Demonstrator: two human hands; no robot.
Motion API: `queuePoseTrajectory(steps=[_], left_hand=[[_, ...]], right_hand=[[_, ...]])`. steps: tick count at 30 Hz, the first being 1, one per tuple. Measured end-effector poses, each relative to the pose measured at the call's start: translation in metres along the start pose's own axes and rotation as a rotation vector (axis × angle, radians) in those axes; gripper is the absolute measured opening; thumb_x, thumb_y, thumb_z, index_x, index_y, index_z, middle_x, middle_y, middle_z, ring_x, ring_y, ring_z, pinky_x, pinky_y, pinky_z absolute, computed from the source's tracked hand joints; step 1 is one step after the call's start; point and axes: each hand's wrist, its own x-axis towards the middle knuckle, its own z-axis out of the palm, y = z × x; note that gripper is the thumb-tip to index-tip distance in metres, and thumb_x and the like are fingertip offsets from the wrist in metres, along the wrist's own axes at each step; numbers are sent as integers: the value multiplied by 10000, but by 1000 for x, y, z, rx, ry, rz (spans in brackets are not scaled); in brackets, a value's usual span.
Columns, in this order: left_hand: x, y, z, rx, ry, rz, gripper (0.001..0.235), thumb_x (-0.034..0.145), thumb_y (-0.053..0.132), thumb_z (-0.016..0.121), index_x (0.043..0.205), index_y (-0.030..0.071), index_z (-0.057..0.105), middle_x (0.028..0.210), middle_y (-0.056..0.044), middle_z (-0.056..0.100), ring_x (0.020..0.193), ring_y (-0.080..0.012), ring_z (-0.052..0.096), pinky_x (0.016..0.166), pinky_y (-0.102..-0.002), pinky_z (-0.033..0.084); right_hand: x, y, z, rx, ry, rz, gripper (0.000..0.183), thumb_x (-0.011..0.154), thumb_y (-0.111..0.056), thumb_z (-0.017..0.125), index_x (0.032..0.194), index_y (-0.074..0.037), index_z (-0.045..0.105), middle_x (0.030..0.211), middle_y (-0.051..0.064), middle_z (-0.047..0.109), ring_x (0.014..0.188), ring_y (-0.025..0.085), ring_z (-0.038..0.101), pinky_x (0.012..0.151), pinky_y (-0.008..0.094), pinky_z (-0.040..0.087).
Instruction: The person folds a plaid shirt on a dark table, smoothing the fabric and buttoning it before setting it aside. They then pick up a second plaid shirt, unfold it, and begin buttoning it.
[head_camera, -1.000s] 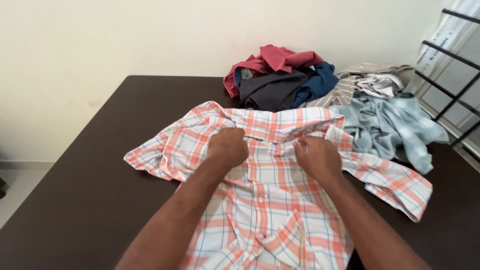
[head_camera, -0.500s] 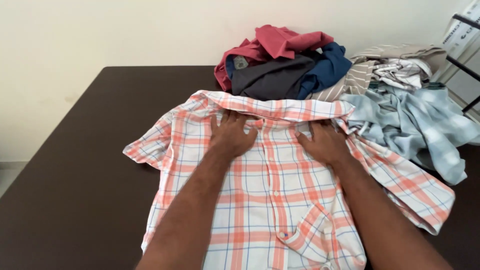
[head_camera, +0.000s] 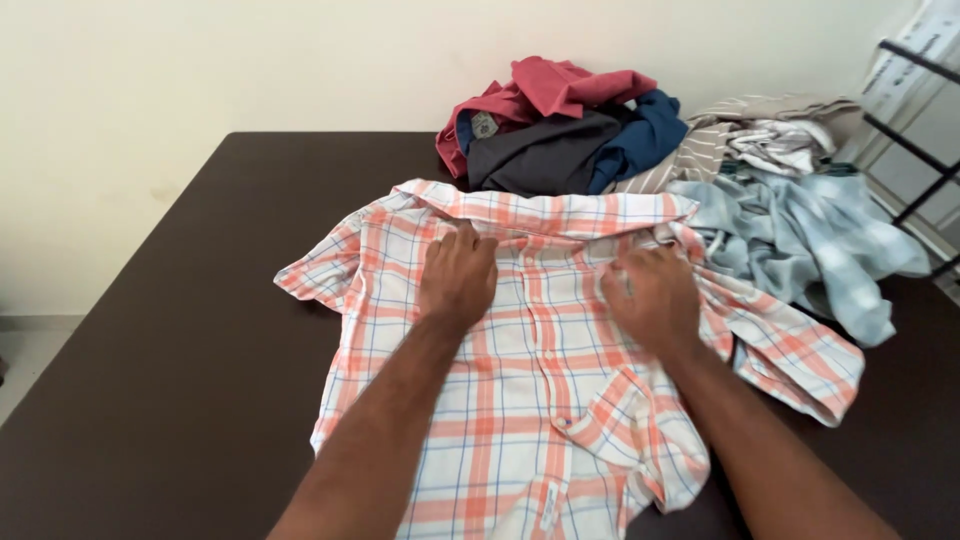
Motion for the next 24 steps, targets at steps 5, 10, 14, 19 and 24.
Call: queuePoseTrajectory(steps=[5,10,14,19,24], left_hand=[[-36,25,-30,-10,-50,29,287,961,187,600,1197,54,697,1144,-171,693,981,-265,649,902,-470,496],[-88,51,-57,-64,-41,198,248,977,167,594,1157,43,710,1079,-155,724,965,-256,676,925,-486,502],[-121,64,-80,-269,97,309,210,956,168,643,1112,51,720,975,-107,733,899,-238,685,840,-424,533],[-145,75,-110,-495,-68,240,245,878,155,678,1107,80,726,882,-58,718,852,-226,689,736,-388,543],[-145,79,-119,-550,-248,176,209,885,219,688,1043,86,656,880,-52,703,843,-224,684,735,-389,548]], right_hand=[[-27,-30,-39,229,-319,164,349,921,-342,696,725,-55,666,690,98,646,655,271,628,601,406,474],[-27,-57,-80,394,-796,396,482,941,-439,690,644,-60,675,508,70,644,459,156,636,526,309,486],[-46,-47,-83,970,-1040,456,345,939,-285,762,714,-30,707,591,21,621,476,81,490,453,280,416],[-23,-81,-128,1359,-1414,394,230,945,-218,780,925,6,732,700,18,703,577,45,583,535,238,455],[-51,-72,-84,1005,-1026,656,321,956,-280,721,842,17,680,623,44,660,518,110,559,483,282,428]])
